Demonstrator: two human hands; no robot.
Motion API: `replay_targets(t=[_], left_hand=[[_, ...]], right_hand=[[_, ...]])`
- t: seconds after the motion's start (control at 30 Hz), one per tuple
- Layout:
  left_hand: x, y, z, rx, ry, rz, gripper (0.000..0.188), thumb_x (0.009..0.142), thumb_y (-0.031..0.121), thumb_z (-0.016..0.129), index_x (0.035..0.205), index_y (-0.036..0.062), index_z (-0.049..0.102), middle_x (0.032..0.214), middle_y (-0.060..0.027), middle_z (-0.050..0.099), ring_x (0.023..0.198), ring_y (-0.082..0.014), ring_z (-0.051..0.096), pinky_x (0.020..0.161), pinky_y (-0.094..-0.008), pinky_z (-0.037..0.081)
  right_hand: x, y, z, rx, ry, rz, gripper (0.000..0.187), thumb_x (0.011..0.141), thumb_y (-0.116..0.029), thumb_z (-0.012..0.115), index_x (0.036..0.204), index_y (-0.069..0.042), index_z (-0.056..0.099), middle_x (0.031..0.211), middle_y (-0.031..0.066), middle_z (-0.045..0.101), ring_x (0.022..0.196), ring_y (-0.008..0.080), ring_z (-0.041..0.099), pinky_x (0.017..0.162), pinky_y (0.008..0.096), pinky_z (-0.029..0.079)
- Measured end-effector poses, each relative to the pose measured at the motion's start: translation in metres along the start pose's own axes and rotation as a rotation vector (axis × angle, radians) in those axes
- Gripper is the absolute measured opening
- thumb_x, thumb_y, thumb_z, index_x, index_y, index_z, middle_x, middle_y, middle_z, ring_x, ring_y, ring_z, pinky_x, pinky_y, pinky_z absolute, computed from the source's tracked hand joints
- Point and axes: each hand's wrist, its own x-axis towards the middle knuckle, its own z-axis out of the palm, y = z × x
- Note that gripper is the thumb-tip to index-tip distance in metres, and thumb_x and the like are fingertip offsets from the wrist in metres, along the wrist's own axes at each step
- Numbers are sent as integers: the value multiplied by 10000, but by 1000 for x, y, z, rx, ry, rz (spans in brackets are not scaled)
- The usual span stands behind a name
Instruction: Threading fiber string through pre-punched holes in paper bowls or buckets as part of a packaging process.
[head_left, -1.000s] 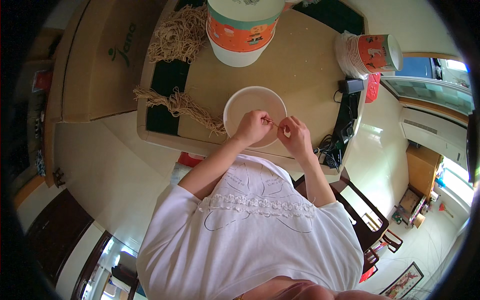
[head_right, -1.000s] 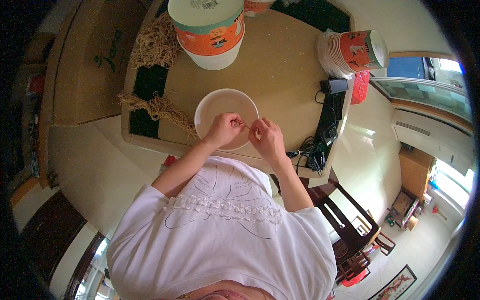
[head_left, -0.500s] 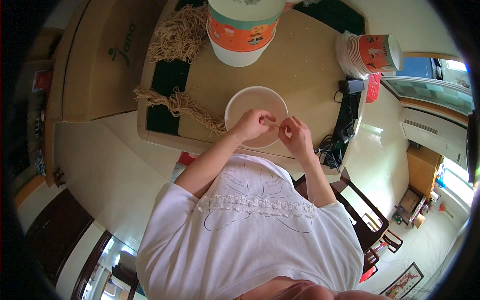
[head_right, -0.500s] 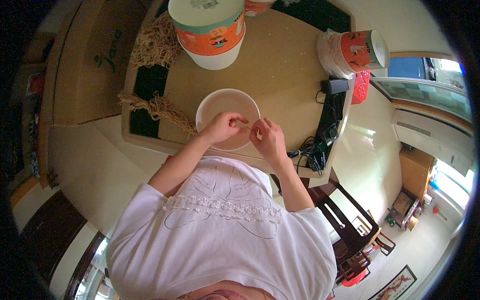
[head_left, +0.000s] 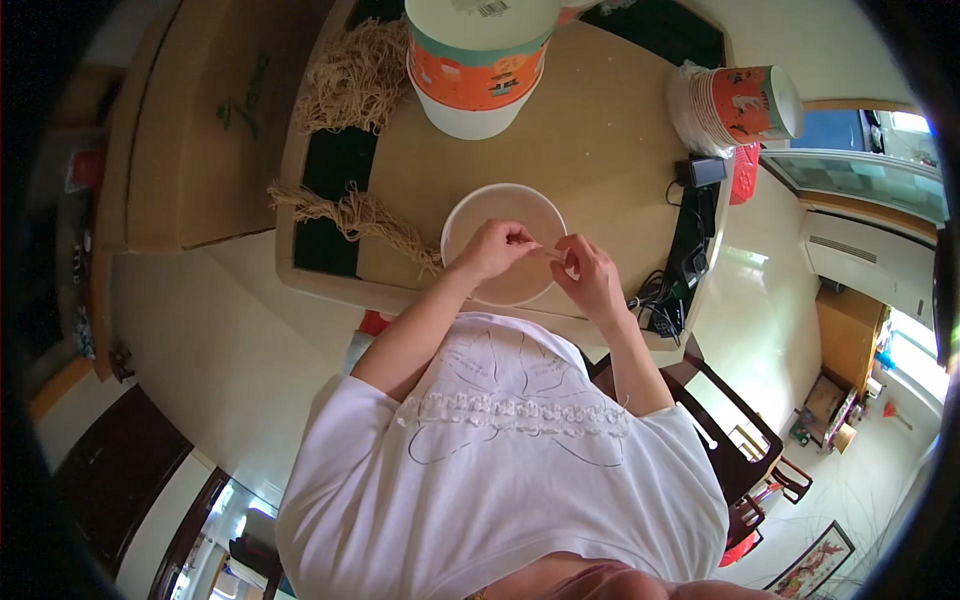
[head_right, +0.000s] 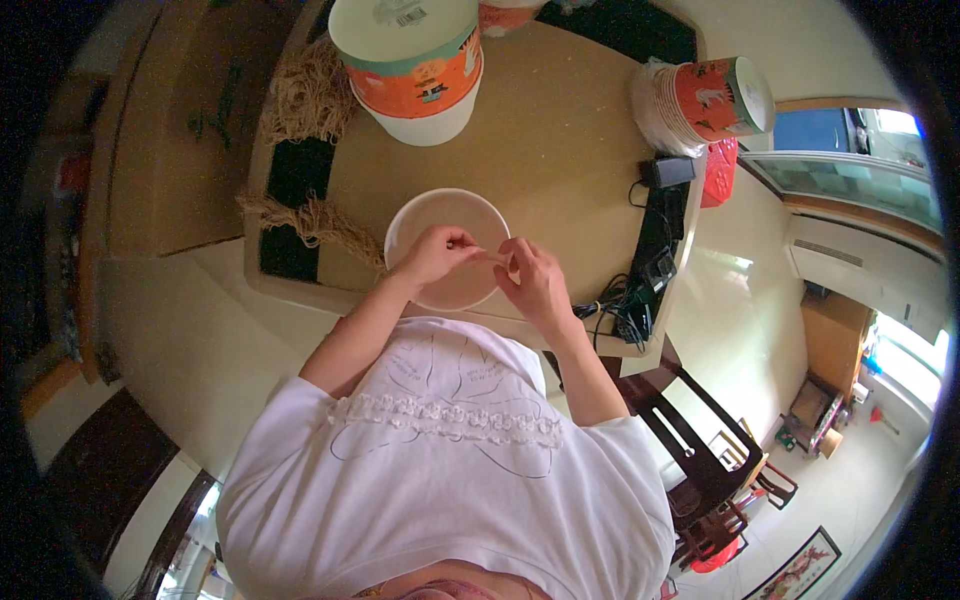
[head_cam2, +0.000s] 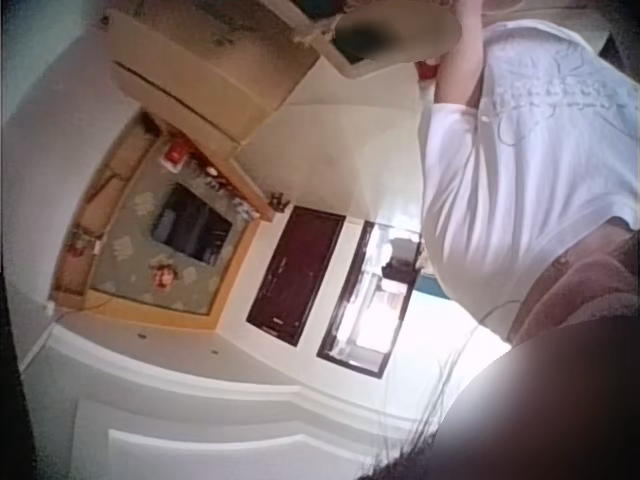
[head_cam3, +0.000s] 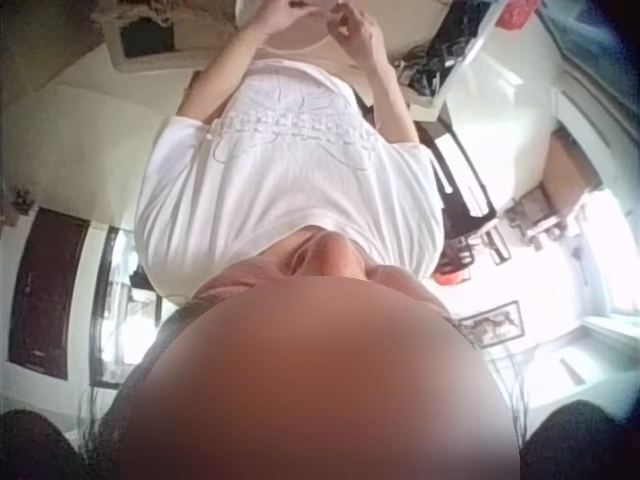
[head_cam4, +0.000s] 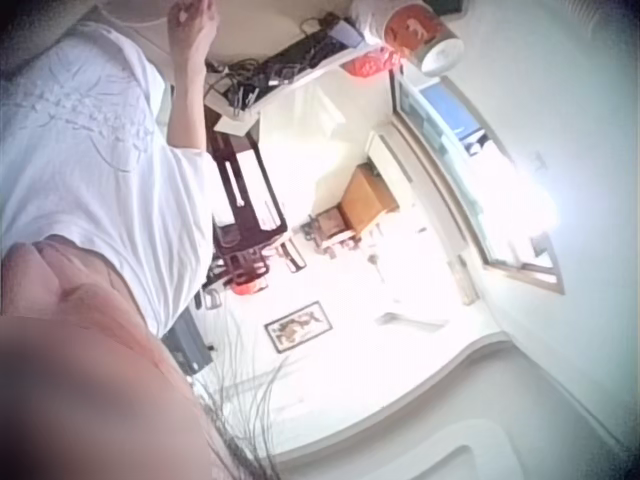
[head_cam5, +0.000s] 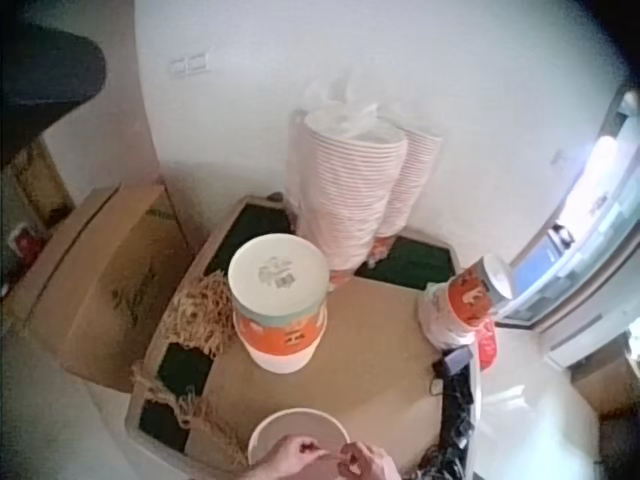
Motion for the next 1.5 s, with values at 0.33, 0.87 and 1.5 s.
replay_targets(t=[0.33, 0.87, 1.5], left_hand=[[4, 11, 18, 518, 106, 67, 138, 744, 205, 704, 764, 70, 684, 766, -121, 671, 741, -300, 653, 656, -382, 509], [11, -14, 16, 241, 168, 30, 187, 785, 214, 678, 814, 30, 668, 795, -106, 679, 740, -250, 654, 689, -358, 511], [-33, 41, 2, 513, 146, 174, 89, 770, 111, 693, 822, 40, 701, 705, -99, 656, 649, -179, 629, 592, -285, 484]], right_hand=[[-11, -2, 12, 91, 33, 106, 283, 779, -79, 663, 1034, -81, 539, 591, 91, 553, 508, 179, 554, 505, 299, 450], [-24, 0, 23, 214, 84, 146, 334, 791, -92, 665, 1061, -61, 471, 645, 124, 599, 564, 229, 610, 537, 324, 482], [-25, 11, 31, 523, 331, 261, 376, 790, -34, 624, 1108, -54, 426, 630, 81, 532, 559, 179, 545, 539, 319, 451]])
